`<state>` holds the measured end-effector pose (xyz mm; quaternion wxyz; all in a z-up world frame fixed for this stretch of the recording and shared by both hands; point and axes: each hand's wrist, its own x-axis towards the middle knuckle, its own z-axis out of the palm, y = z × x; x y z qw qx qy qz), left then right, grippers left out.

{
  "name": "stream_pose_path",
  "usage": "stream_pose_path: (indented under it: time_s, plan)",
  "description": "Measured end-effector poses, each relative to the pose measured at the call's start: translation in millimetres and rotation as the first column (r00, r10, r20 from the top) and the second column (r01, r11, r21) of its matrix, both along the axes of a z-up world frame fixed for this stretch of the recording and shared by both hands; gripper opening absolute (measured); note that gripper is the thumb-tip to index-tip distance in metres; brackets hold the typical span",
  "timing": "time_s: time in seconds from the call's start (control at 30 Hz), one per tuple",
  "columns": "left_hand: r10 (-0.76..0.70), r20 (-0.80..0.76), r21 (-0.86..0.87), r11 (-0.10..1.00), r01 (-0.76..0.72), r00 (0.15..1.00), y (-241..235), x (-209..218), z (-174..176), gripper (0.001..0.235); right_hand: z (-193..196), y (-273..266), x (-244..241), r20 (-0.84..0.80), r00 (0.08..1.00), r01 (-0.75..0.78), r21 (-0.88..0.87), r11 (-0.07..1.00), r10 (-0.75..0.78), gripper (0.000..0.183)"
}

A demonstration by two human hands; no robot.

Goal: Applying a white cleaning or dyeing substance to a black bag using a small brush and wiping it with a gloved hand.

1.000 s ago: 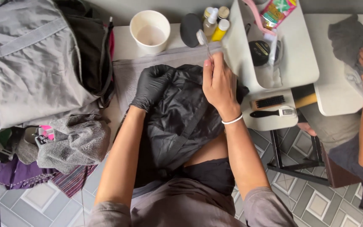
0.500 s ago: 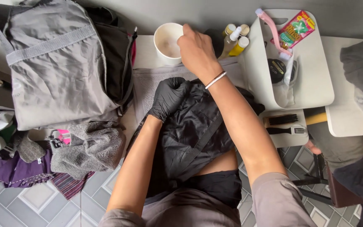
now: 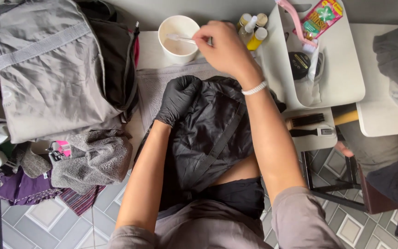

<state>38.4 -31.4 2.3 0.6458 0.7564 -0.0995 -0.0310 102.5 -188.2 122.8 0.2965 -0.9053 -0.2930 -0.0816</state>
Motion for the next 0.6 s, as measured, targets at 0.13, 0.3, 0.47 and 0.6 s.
stream_pose_path:
  time_s: [0.13,0.3,0.47,0.6]
  plan:
    - [-0.075,-0.086,-0.062,0.996,0.070,0.993,1,-5,11,0.038,-2,-34,-78,-0.098,0.993,0.081,0.217,0.973,-0.061,0.016]
    - [-0.042,-0.180,-0.028,0.999,0.038,0.983,-7,-14,19,0.024,-30,-47,-169,-0.209,0.920,0.391,0.421,0.818,-0.332,0.022]
    - [-0.165,0.073,0.008,0.986,0.165,0.984,7,0,-31,0.029,-85,-45,-185,0.217,0.888,0.364,0.203,0.909,-0.405,0.028]
    - [-0.198,0.166,0.103,0.978,0.183,0.966,14,-4,-30,0.033,-103,-46,-182,0.319,0.865,0.363,0.132,0.922,-0.387,0.027]
